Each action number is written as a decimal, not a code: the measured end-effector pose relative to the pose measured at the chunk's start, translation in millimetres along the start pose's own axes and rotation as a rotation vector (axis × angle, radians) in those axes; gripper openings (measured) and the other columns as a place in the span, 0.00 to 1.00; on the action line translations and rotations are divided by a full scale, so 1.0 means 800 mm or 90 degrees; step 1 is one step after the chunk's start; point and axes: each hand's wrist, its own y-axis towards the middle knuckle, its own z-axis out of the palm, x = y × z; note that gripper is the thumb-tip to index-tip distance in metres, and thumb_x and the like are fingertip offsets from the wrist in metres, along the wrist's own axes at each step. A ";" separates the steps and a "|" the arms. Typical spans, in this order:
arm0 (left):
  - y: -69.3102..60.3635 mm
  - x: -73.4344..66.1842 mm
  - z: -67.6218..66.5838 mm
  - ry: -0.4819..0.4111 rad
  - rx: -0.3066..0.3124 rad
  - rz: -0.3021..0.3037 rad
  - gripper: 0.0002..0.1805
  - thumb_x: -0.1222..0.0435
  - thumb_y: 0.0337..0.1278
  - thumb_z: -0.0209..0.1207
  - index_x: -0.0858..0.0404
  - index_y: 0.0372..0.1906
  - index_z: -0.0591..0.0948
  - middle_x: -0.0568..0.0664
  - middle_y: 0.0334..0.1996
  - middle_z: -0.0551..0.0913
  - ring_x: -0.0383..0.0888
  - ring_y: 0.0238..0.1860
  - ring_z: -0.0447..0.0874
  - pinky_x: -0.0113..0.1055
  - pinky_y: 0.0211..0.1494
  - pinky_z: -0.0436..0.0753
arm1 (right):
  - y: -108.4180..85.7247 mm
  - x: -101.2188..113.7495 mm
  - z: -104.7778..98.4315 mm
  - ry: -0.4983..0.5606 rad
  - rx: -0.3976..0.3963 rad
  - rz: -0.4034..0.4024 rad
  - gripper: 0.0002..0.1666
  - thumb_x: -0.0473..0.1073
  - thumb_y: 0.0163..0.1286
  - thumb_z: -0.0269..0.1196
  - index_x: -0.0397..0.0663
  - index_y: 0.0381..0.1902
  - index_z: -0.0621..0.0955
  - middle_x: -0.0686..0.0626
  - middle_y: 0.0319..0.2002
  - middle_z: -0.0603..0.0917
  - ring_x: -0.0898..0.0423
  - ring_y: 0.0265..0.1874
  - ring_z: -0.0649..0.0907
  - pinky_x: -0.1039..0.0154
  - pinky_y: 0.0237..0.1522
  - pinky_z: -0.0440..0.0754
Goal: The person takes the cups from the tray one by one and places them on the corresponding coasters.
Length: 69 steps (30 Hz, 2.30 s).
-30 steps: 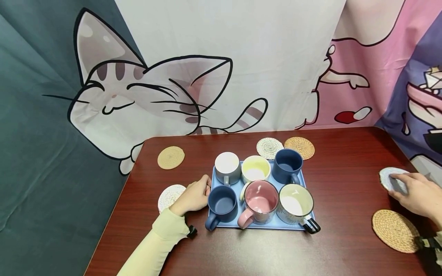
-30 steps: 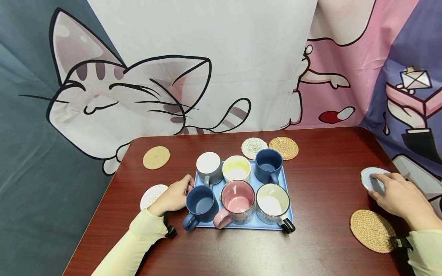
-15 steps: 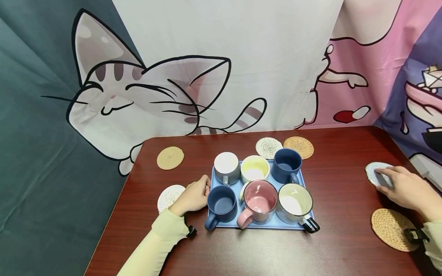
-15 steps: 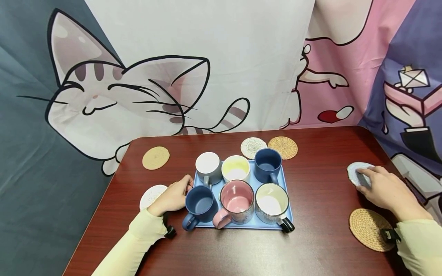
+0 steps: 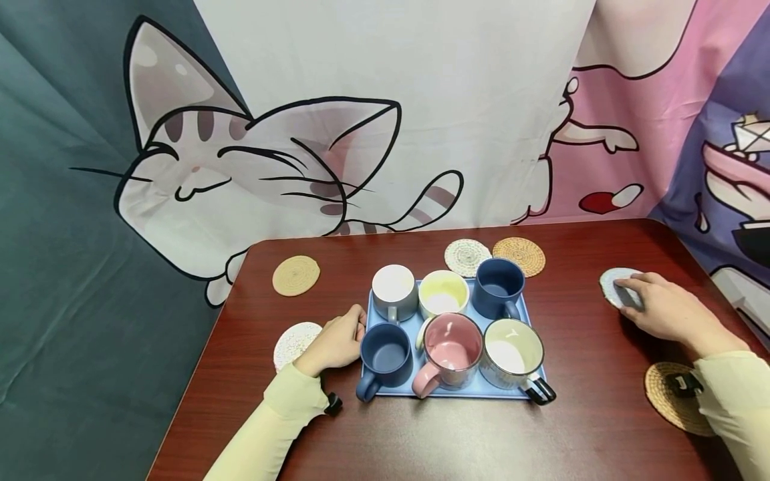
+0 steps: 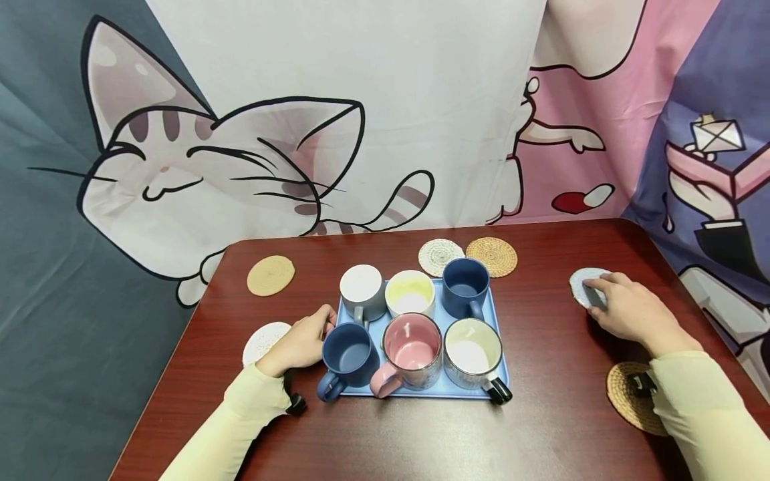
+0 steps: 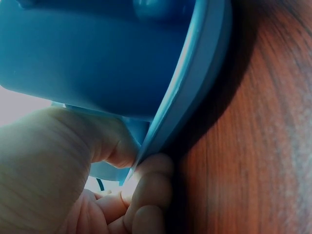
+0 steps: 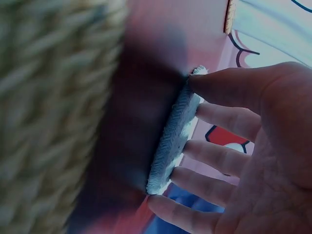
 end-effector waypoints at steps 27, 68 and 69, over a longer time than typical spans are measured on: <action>0.001 0.001 0.001 0.010 -0.004 -0.003 0.11 0.60 0.58 0.63 0.57 0.41 0.74 0.37 0.23 0.73 0.34 0.23 0.71 0.29 0.32 0.70 | 0.082 0.045 0.005 0.012 0.100 0.020 0.33 0.41 0.63 0.68 0.31 0.64 0.76 0.21 0.62 0.73 0.22 0.56 0.78 0.26 0.60 0.74; 0.001 0.004 0.002 -0.002 -0.007 0.000 0.11 0.61 0.56 0.63 0.57 0.41 0.74 0.36 0.22 0.74 0.34 0.23 0.71 0.29 0.33 0.71 | 0.116 0.044 0.015 0.036 0.118 0.010 0.34 0.41 0.66 0.66 0.35 0.68 0.74 0.22 0.67 0.69 0.21 0.60 0.74 0.25 0.63 0.70; 0.001 0.004 0.002 -0.002 -0.006 0.001 0.11 0.61 0.57 0.62 0.57 0.41 0.74 0.36 0.22 0.74 0.34 0.23 0.71 0.29 0.33 0.71 | 0.116 0.044 0.015 0.036 0.118 0.009 0.34 0.41 0.66 0.66 0.35 0.68 0.74 0.22 0.67 0.69 0.21 0.60 0.74 0.25 0.64 0.70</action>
